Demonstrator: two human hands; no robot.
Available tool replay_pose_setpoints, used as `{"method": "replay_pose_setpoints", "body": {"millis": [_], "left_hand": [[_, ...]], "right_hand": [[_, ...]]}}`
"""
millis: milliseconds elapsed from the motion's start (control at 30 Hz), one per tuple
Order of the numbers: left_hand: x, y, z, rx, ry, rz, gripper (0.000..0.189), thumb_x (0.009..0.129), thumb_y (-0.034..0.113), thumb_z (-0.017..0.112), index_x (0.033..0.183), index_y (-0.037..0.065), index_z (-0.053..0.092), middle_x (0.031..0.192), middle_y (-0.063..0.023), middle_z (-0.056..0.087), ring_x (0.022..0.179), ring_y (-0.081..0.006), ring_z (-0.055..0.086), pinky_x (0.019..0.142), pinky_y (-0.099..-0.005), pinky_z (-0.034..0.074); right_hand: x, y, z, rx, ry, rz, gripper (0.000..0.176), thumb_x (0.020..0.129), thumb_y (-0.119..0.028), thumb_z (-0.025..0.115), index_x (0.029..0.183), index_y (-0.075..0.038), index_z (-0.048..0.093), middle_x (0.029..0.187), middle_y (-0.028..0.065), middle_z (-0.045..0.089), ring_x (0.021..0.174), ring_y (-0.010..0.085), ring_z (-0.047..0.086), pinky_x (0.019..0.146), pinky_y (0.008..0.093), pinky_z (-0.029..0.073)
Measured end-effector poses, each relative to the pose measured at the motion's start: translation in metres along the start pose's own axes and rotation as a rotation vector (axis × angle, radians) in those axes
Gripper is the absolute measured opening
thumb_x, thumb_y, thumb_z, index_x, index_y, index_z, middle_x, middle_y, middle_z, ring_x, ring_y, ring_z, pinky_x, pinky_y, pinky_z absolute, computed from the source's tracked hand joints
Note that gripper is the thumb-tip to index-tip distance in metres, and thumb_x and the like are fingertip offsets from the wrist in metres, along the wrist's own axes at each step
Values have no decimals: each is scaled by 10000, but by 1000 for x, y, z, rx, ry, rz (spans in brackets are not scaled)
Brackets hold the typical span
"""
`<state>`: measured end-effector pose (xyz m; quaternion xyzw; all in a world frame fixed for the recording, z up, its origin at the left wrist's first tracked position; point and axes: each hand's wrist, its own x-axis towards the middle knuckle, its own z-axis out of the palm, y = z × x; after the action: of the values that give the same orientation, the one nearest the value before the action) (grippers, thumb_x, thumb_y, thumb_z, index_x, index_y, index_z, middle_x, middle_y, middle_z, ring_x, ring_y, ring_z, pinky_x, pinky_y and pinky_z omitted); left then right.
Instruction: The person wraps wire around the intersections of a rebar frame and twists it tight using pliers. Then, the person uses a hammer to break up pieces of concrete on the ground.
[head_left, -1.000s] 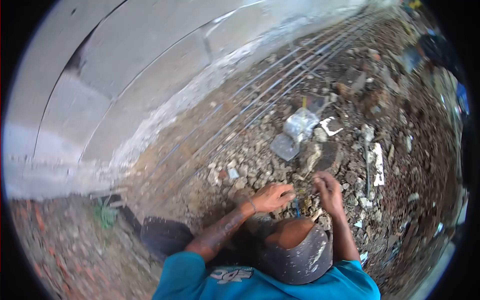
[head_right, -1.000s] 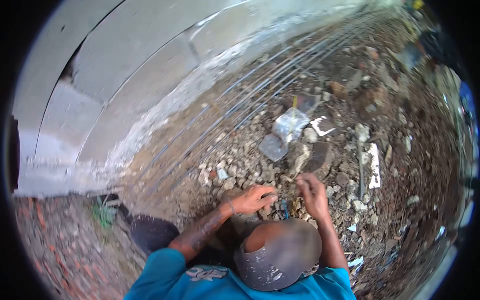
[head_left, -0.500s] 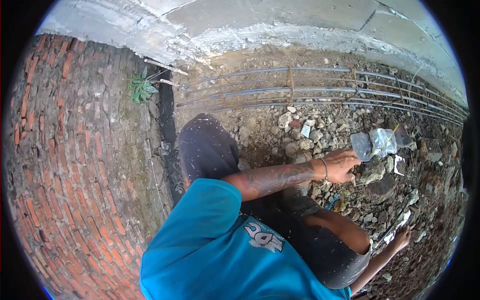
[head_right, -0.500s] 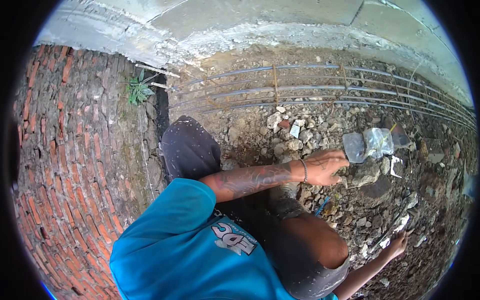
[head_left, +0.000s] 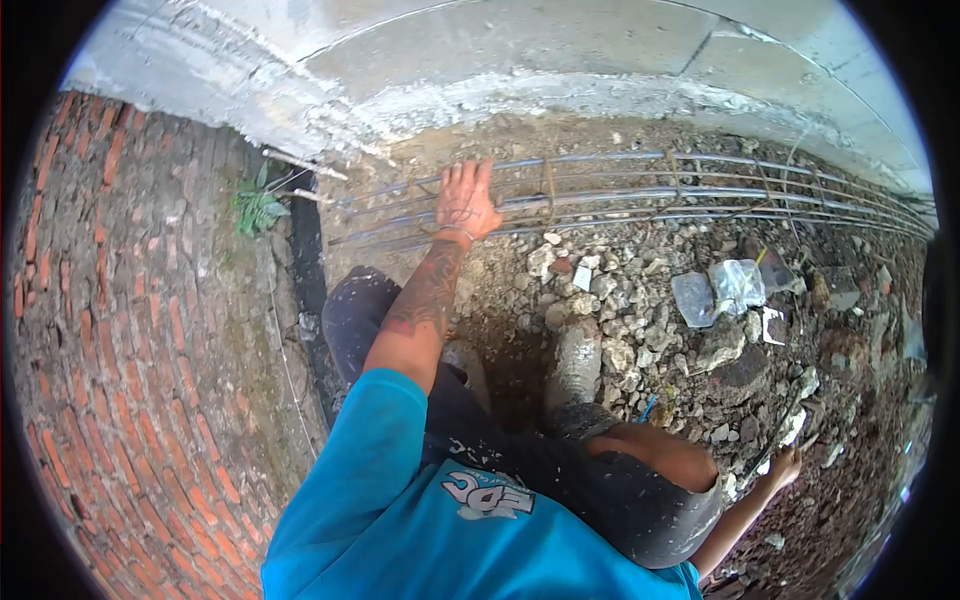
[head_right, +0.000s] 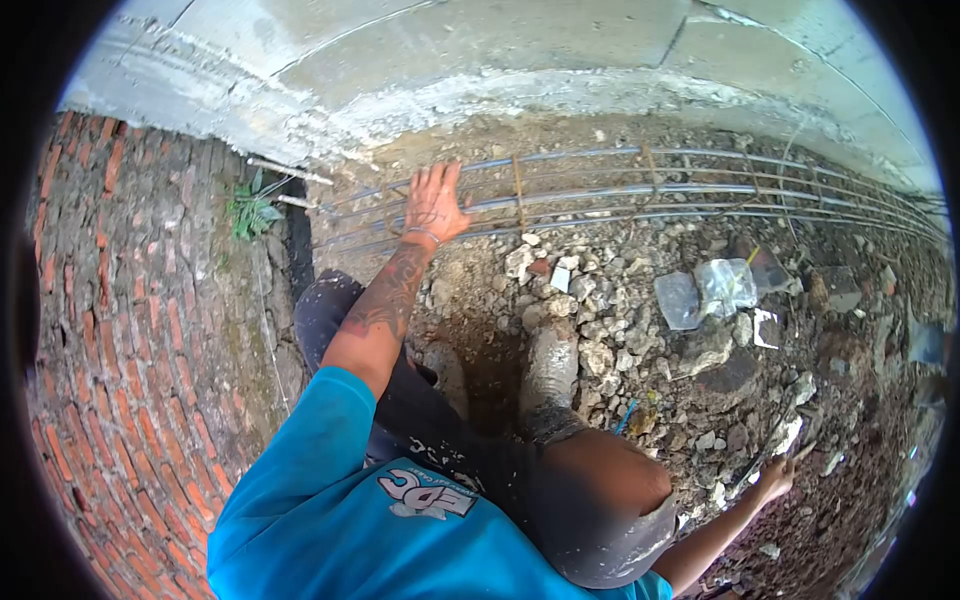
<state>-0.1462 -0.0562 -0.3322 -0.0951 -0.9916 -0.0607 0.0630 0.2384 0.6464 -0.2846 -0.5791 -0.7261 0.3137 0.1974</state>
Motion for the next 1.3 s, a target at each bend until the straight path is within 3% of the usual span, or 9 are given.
{"method": "replay_pose_setpoints", "body": {"millis": [100,233,567,700,900,1000,1100,1200,1300], "left_hand": [[3,6,-14,-54,-42,-25,679,681,305,688,1264,31,472,1149,-161,508,1119,-325,468,1025,-467,320],[-4,12,-10,-58,43,5,661,696,310,674,1260,31,474,1133,-161,513,1104,-320,478,1027,-471,324],[-7,23,-17,-8,-39,-122,784,581,276,784,1259,54,459,1140,-136,501,1091,-332,478,1029,-451,329],[-3,21,-19,17,-46,-88,808,556,271,796,1261,57,463,1149,-147,508,1095,-345,481,1000,-443,349],[-9,20,-16,81,-5,-4,812,558,253,799,1258,20,459,1130,-172,519,1074,-368,493,1002,-455,345],[-8,13,-12,75,10,37,802,580,255,799,1257,-1,454,1146,-195,514,1083,-377,496,1001,-459,344],[-6,-1,-5,62,-78,7,806,604,275,799,1265,-13,438,1190,-210,497,1120,-382,478,1005,-463,344],[-2,-6,-3,71,-125,38,832,608,277,808,1282,-6,412,1228,-215,476,1156,-382,459,1008,-459,353],[0,0,-5,87,-224,-39,857,598,260,820,1297,8,392,1250,-216,461,1179,-380,443,1011,-447,365]], "right_hand": [[-12,-1,-7,-402,116,-217,522,863,-341,573,1202,55,553,1031,248,631,864,286,636,744,461,499],[-44,-6,-10,-376,172,-110,532,884,-339,549,1238,55,495,1163,262,571,1024,351,574,941,491,412],[-80,-16,4,-322,315,-37,449,844,-201,590,1218,36,514,992,221,639,881,319,617,813,406,461],[-55,4,10,114,204,-26,344,847,-184,614,1094,55,608,838,118,652,731,171,601,657,310,481],[-99,-93,16,489,105,7,314,865,-161,612,1092,57,613,726,30,588,613,99,519,562,254,440],[-85,-70,22,202,183,-17,288,868,-171,611,1078,25,628,772,69,637,657,92,563,582,265,447],[-81,-45,32,-141,322,-105,247,821,-175,612,979,13,641,850,184,655,780,294,626,721,404,486],[-87,-47,31,-395,403,-213,211,793,-171,609,907,5,630,872,207,626,869,364,582,800,440,460],[-83,-38,34,-290,308,-141,199,794,-173,594,910,-12,612,929,207,594,934,374,547,847,449,436]]}}
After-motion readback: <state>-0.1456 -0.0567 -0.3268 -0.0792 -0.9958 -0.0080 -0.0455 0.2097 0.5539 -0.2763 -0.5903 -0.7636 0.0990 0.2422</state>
